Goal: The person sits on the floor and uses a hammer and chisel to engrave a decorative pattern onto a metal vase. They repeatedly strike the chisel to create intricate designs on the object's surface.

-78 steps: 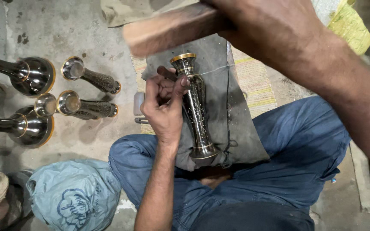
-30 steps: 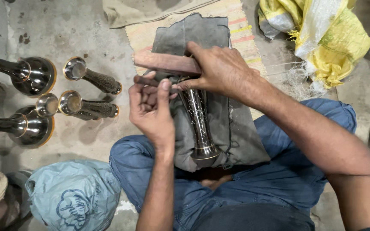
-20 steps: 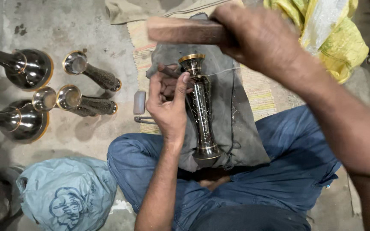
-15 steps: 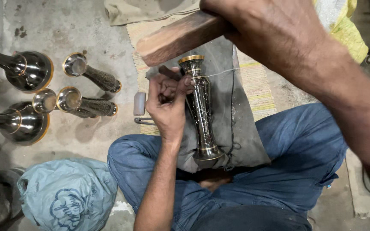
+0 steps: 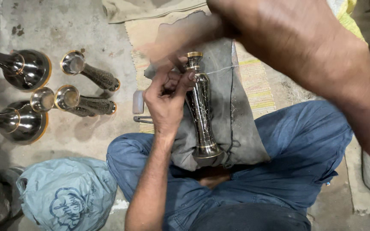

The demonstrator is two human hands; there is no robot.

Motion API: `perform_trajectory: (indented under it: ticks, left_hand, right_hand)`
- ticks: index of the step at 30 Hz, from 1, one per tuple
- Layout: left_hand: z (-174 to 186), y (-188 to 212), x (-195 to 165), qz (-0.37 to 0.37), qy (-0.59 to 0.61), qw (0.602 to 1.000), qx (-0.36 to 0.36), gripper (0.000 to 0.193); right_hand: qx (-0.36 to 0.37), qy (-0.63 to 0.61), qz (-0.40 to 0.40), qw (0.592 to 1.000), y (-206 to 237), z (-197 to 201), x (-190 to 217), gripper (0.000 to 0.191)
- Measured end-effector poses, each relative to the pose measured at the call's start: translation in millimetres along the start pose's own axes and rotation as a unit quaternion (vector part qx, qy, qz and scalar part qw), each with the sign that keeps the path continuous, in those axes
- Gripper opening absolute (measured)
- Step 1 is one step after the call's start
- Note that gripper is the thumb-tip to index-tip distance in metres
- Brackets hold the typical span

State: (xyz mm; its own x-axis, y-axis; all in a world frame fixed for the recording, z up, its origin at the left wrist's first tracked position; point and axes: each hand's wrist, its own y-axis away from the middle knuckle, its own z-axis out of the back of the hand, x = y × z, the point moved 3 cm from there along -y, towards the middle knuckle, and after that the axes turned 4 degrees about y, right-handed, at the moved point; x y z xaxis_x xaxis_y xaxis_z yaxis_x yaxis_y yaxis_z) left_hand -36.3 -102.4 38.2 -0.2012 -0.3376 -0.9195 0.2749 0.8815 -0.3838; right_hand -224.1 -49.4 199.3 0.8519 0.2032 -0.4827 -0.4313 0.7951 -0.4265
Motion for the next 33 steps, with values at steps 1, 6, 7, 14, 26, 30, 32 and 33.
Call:
perform_trajectory:
  ticks: [1, 6, 7, 14, 26, 30, 32, 33]
  left_hand:
    - [0.6, -2.3, -1.2, -0.011, -0.023, 1.0, 0.014, 0.031]
    - [3.3, -19.3, -11.5, -0.035, -0.131, 0.984, 0.115, 0.037]
    - [4.2, -22.9, -13.0, -0.013, -0.149, 0.979, 0.138, 0.037]
    - [0.7, -41.5, -29.4, -0.053, -0.17, 0.949, 0.261, 0.033]
    - [-9.2, -55.9, -46.9, -0.132, -0.218, 0.882, 0.396, 0.036]
    - [-11.6, -56.6, -50.8, -0.166, -0.201, 0.865, 0.43, 0.038]
    - [-12.4, -57.4, -51.8, -0.184, -0.223, 0.852, 0.435, 0.037]
    - [-12.8, -56.6, -52.2, -0.189, -0.233, 0.846, 0.441, 0.037]
  right_hand:
    - [0.009, -0.002, -0.01, 1.0, 5.0, -4.8, -2.6, 0.017]
    - [0.008, -0.074, -0.052, 0.996, 27.0, -15.9, -8.5, 0.021]
    - [-0.001, -0.089, -0.066, 0.994, 31.9, -15.5, -8.4, 0.024]
    - [-0.006, -0.147, -0.162, 0.976, 67.1, -32.8, 7.7, 0.033]
    - [-0.103, -0.225, -0.342, 0.907, 139.0, -91.9, 52.1, 0.023]
    - [-0.12, -0.204, -0.359, 0.903, 152.3, -95.7, 66.8, 0.023]
    - [-0.12, -0.186, -0.369, 0.903, 157.6, -97.9, 71.5, 0.024]
    - [-0.144, -0.211, -0.384, 0.887, 160.9, -98.8, 73.6, 0.024]
